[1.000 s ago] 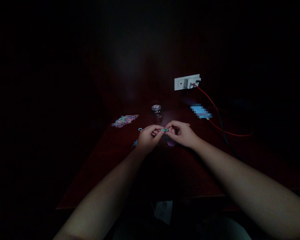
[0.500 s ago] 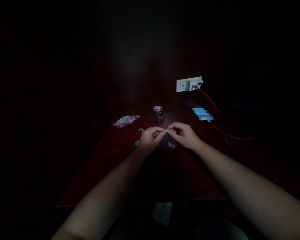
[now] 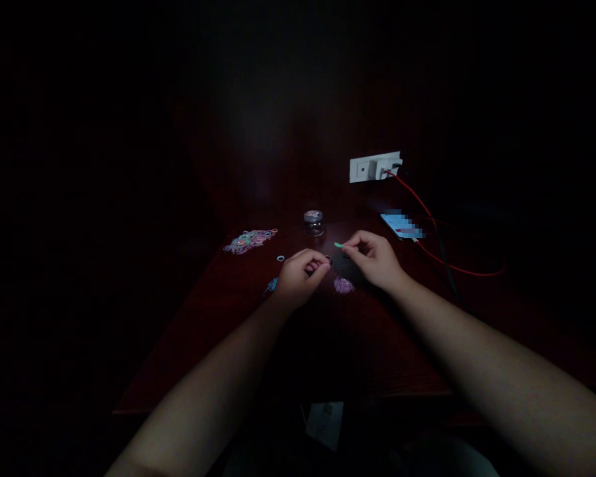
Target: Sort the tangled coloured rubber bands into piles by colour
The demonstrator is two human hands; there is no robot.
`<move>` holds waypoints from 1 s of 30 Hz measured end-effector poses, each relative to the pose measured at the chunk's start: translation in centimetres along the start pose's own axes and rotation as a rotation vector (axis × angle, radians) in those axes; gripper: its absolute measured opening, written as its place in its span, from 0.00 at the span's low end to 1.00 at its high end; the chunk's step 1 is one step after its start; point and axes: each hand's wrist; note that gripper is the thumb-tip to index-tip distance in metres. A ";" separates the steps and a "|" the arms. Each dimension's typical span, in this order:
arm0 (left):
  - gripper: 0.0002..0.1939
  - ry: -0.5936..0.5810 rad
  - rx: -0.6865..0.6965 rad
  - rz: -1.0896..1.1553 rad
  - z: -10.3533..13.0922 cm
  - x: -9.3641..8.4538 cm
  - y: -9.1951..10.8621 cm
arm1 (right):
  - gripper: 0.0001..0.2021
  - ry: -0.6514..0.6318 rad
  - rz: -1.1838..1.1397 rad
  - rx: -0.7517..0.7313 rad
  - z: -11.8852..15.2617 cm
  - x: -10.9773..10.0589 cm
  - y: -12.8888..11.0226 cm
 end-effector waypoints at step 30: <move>0.10 -0.013 -0.171 0.066 -0.1 0.3 -1.3 | 0.05 -0.223 0.180 -0.221 0.6 0.2 -0.7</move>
Point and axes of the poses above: each hand's wrist, its own z-axis away from the middle knuckle, its own x-axis out of the palm, y = z × x, and after that the axes turned 14 degrees about z, right-handed
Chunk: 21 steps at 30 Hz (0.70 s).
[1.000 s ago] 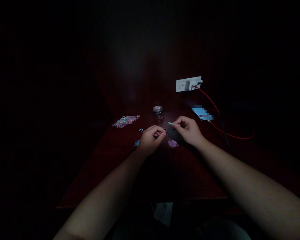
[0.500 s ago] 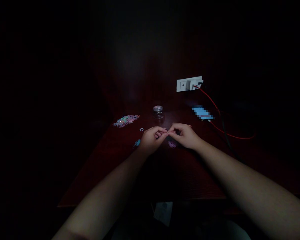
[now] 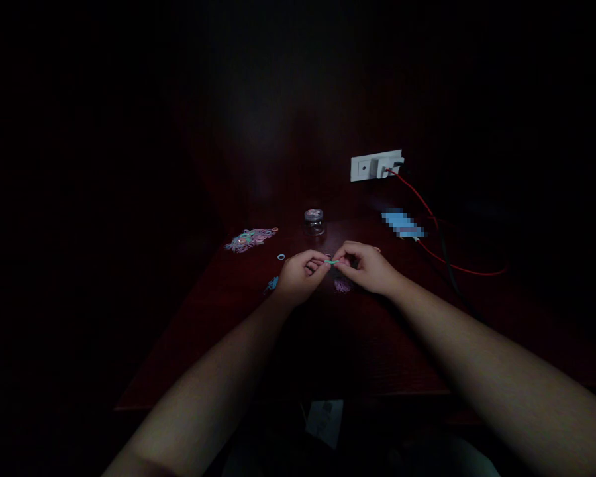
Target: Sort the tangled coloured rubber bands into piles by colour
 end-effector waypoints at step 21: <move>0.04 -0.024 0.109 -0.058 0.2 -0.5 0.9 | 0.07 -0.004 0.026 0.140 0.0 0.0 -0.3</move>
Point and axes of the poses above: each hand's wrist, its own z-axis away from the middle knuckle, its own x-axis out of the palm, y = z × x, and after that the axes turned 14 degrees about z, right-handed
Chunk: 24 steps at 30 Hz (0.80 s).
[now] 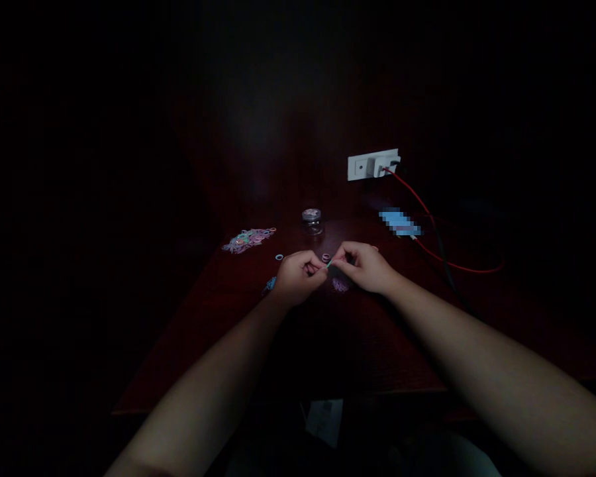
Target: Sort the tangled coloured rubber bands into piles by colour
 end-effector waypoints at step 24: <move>0.04 0.081 0.008 -0.050 -0.2 0.2 -0.2 | 0.09 -0.065 -0.125 -0.071 0.1 0.6 0.0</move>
Point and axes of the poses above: each hand's wrist, its own z-axis away from the middle knuckle, its own x-axis out of the palm, y = z × x, and after that the axes turned 14 degrees about z, right-handed
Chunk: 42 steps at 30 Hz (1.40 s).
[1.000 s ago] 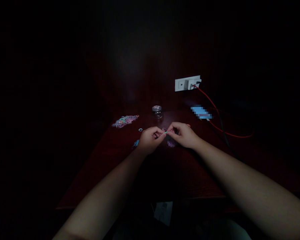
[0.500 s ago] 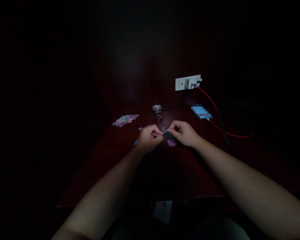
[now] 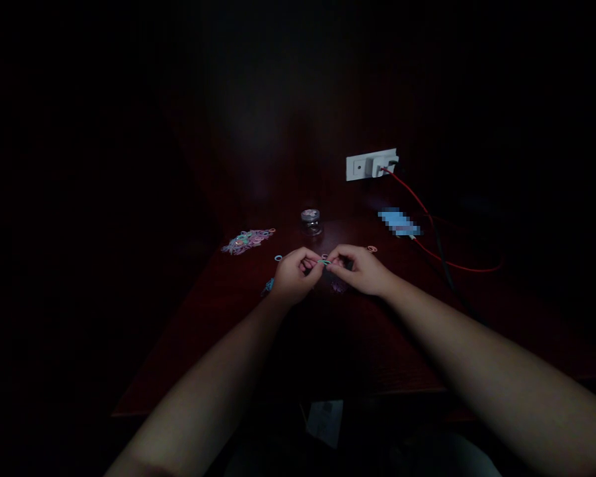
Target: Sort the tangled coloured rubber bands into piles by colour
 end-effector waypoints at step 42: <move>0.05 0.097 -0.089 0.121 -0.1 0.0 -0.5 | 0.08 -0.092 -0.075 0.056 0.0 0.1 -0.6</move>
Point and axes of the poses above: each hand's wrist, its own z-axis away from the middle knuckle, its own x-axis out of the palm, y = z × x, and after that the axes turned 14 degrees about z, right-handed
